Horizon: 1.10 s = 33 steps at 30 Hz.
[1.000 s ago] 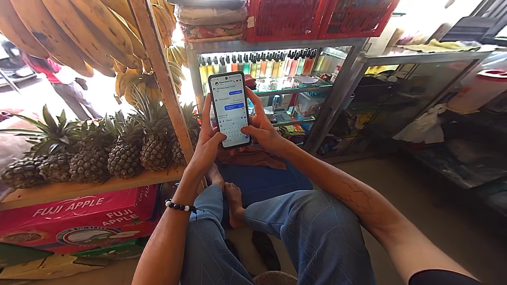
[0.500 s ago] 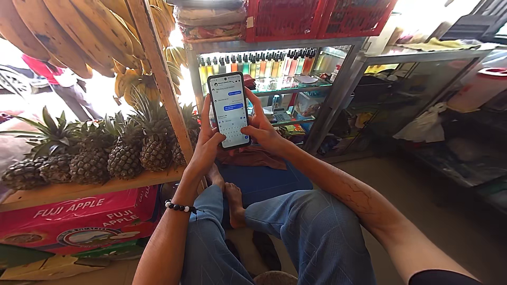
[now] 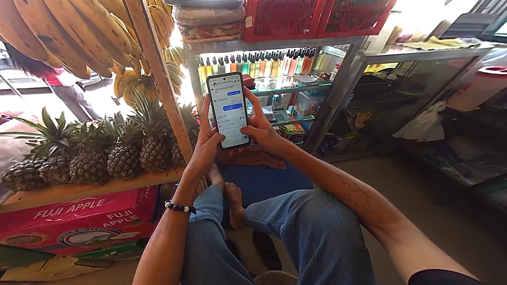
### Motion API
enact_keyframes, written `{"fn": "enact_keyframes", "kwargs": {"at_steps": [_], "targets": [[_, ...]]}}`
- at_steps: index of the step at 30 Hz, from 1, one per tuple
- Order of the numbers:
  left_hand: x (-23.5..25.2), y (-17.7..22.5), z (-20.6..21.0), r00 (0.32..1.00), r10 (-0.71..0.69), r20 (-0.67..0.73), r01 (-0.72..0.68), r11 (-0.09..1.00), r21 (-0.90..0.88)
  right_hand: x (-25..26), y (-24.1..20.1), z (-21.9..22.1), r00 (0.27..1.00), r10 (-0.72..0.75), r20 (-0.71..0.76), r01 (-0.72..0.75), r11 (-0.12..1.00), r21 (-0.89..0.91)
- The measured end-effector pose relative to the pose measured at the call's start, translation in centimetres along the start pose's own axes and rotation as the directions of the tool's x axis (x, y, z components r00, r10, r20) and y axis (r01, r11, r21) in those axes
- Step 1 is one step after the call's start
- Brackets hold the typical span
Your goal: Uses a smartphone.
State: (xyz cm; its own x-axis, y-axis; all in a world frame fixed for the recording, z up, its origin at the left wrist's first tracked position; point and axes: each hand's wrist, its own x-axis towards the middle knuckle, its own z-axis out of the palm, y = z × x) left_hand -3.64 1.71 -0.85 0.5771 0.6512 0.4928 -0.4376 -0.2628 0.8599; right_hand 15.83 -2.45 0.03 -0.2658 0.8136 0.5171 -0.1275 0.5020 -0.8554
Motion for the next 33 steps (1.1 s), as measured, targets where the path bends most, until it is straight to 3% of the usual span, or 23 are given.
{"fn": "enact_keyframes", "kwargs": {"at_steps": [5,9,11,15,21,26,33], "targets": [[-0.4,0.1,-0.4,1.000,0.004,-0.003,-0.004,0.996,0.085,0.2,0.3,0.2,1.000,-0.026,-0.012,0.026,0.999,-0.035],[-1.9,0.2,-0.9,0.987,-0.132,-0.088,0.151,0.950,0.273,-0.1,1.0,0.6,0.994,-0.068,-0.083,0.065,0.997,-0.038],[-0.7,-1.4,-1.5,0.994,-0.076,-0.074,0.091,0.968,0.234,-0.7,1.0,0.9,0.984,-0.099,-0.145,0.093,0.994,-0.053],[-0.1,-1.5,-1.2,0.998,-0.015,-0.068,0.023,0.992,0.125,0.5,0.4,0.5,0.993,-0.102,-0.066,0.100,0.994,-0.033],[-1.6,0.3,1.0,0.977,-0.083,-0.196,0.131,0.960,0.246,-0.9,-0.1,0.3,0.997,-0.041,-0.062,0.031,0.989,-0.142],[-2.1,0.3,0.1,0.999,-0.041,-0.014,0.043,0.985,0.166,0.1,0.7,-0.1,0.996,-0.087,0.011,0.087,0.990,-0.108],[-1.7,0.0,-0.1,0.999,-0.037,-0.007,0.037,0.995,0.089,-0.1,0.4,0.1,0.999,-0.035,0.001,0.035,0.998,-0.056]]}}
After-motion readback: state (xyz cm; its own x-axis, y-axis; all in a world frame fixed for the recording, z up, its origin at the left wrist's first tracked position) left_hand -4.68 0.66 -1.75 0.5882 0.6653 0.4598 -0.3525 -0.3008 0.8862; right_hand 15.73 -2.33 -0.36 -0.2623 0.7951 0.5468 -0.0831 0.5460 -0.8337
